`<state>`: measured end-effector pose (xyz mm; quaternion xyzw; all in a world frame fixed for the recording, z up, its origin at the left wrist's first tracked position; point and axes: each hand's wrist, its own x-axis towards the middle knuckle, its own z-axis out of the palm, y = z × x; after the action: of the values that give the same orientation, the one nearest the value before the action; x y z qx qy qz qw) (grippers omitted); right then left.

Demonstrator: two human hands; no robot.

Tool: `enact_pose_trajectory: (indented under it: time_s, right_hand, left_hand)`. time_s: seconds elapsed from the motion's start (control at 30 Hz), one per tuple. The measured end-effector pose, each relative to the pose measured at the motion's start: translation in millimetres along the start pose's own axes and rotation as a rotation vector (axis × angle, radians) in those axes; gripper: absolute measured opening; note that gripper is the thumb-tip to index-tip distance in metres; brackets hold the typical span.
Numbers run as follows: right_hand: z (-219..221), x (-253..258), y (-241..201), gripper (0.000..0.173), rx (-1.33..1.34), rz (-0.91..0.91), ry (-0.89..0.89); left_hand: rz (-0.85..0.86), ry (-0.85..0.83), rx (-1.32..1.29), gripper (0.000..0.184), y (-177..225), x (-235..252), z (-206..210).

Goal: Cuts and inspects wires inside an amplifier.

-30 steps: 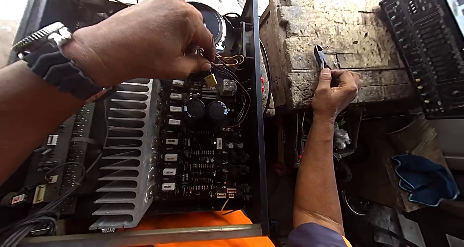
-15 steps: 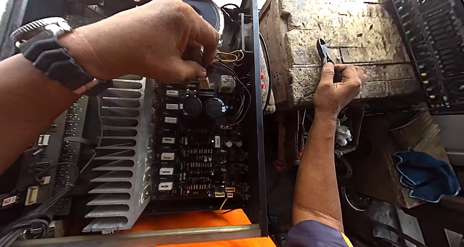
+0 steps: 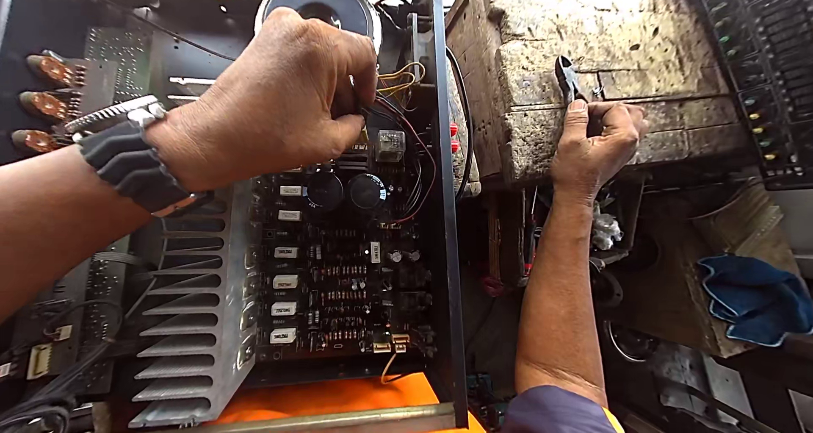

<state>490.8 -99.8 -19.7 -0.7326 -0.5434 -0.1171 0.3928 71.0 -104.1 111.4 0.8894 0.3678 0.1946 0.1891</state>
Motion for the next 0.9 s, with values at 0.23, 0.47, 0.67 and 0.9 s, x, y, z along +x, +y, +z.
enact_pose_trajectory:
  time_s: [0.23, 0.47, 0.67, 0.9]
  right_hand:
    - [-15, -15, -9, 0.03, 0.008, 0.005, -0.073]
    - [-12, -9, -10, 0.031, 0.005, 0.017, -0.055]
    - [2, 3, 1, 0.034, 0.014, 0.003, 0.008]
    - [3, 3, 3, 0.034, 0.032, 0.002, 0.013]
  left_hand:
    - [-0.006, -0.044, -0.049, 0.018, 0, 3, 1]
    - [0.013, -0.056, -0.044, 0.031, 4, 6, 1]
    - [0.09, -0.056, 0.131, 0.022, 8, 5, 6]
    - [0.033, -0.011, 0.005, 0.031, 6, 4, 4]
